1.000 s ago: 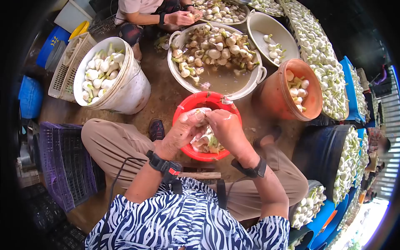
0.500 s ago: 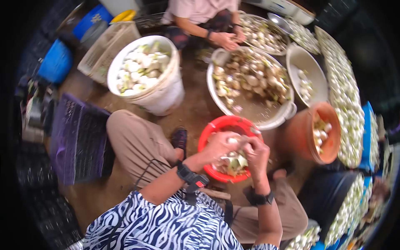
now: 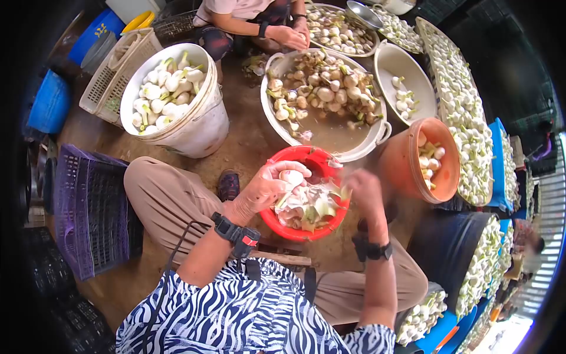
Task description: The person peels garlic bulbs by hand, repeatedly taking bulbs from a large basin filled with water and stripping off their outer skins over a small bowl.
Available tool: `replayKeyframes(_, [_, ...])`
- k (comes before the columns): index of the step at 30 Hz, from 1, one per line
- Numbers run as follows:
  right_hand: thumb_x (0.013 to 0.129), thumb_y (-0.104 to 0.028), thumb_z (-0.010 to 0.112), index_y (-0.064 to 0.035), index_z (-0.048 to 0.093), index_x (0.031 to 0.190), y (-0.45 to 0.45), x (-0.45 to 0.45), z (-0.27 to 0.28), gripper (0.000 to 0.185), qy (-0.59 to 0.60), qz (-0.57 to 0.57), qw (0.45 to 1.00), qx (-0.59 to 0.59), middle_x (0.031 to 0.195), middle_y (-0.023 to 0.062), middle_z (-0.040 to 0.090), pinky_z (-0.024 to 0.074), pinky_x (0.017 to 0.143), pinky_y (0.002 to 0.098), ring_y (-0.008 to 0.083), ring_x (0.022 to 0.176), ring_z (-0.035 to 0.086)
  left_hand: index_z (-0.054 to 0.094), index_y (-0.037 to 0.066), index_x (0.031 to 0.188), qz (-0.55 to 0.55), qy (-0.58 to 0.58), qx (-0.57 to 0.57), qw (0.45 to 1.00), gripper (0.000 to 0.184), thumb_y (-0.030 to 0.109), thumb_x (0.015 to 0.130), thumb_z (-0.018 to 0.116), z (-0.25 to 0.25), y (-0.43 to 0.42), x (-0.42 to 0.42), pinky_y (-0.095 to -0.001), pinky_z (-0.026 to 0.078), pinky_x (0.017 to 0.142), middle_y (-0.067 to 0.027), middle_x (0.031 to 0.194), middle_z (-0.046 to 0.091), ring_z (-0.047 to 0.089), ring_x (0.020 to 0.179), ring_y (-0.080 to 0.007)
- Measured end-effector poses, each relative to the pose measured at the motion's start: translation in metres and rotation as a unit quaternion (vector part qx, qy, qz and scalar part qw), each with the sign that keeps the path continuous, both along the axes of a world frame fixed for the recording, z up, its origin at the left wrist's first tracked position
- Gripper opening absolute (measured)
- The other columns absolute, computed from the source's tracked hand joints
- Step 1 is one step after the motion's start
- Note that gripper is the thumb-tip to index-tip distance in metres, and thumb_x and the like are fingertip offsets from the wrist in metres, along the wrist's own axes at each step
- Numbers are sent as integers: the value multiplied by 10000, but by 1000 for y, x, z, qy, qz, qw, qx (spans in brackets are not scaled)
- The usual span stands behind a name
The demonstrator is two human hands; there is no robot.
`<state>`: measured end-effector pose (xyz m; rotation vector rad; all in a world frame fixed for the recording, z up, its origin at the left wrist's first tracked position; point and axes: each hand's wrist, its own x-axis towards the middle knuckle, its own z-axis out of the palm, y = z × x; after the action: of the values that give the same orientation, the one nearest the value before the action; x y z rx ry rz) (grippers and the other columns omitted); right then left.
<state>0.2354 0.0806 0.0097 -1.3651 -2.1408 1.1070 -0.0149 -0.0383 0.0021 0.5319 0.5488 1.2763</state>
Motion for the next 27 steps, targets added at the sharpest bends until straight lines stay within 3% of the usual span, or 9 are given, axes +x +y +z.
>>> replayKeyframes(4, [817,-98,664,-7,626,1086,-22,-39,30,286,4,59,998,-6,801,120,660,487,622,316,182,692,635,585,-5,1157,78,219,26,972,405,11,755,633,11,5,-5,-268,515,790,-85,1016,635,606,886,-115])
replayKeyframes(7, [812,-93,674,-31,641,1083,-27,-84,54,280,135,127,979,84,827,98,640,481,614,331,194,711,629,604,1,1133,121,369,66,919,376,48,765,660,17,10,-2,-252,502,763,-45,976,642,584,842,-85])
replayKeyframes(9, [803,-100,680,-64,663,1070,-24,-99,62,270,83,211,966,123,823,91,607,475,618,349,225,706,611,594,-6,1145,115,403,46,907,369,46,788,670,16,13,-4,-191,471,685,18,865,615,544,758,-31])
replayKeyframes(13, [785,-30,610,5,581,761,-3,-116,44,51,70,160,966,193,728,153,581,462,610,395,337,681,579,596,6,1116,165,260,2,951,312,157,845,632,7,18,-19,-188,470,593,-8,804,634,564,670,-64])
replayKeyframes(15, [776,-27,605,6,579,738,29,-112,15,57,48,100,962,248,704,169,582,462,592,408,349,649,578,559,-3,1125,168,-36,-94,981,289,207,932,508,16,22,-63,-213,472,556,-97,881,647,571,667,-120])
replayKeyframes(19, [790,-86,594,-12,654,800,125,-87,-33,96,-42,100,975,196,729,161,635,500,672,425,349,701,614,569,-20,1018,396,-203,32,895,333,268,999,403,33,48,-155,-220,424,454,-138,891,629,588,704,-190])
replayKeyframes(21, [777,-111,598,-47,667,933,157,-90,-77,182,-20,174,958,227,786,156,642,508,740,410,343,772,618,582,-3,1000,449,-176,45,875,301,257,993,431,21,59,-175,-211,413,472,-115,861,624,571,685,-175])
replayKeyframes(23, [797,-98,581,-102,624,1136,175,-108,-122,341,-142,310,927,157,1078,161,618,485,875,401,342,1004,593,585,29,973,393,-125,13,911,221,235,966,506,3,72,-157,-213,410,489,-86,830,622,542,670,-142])
replayKeyframes(27, [759,-166,591,-172,582,1212,183,-148,-184,453,-162,489,843,154,1195,161,533,471,873,437,360,1083,535,559,28,1153,300,172,-44,937,284,115,883,580,-12,101,-86,-220,483,549,-98,1017,646,641,770,-142])
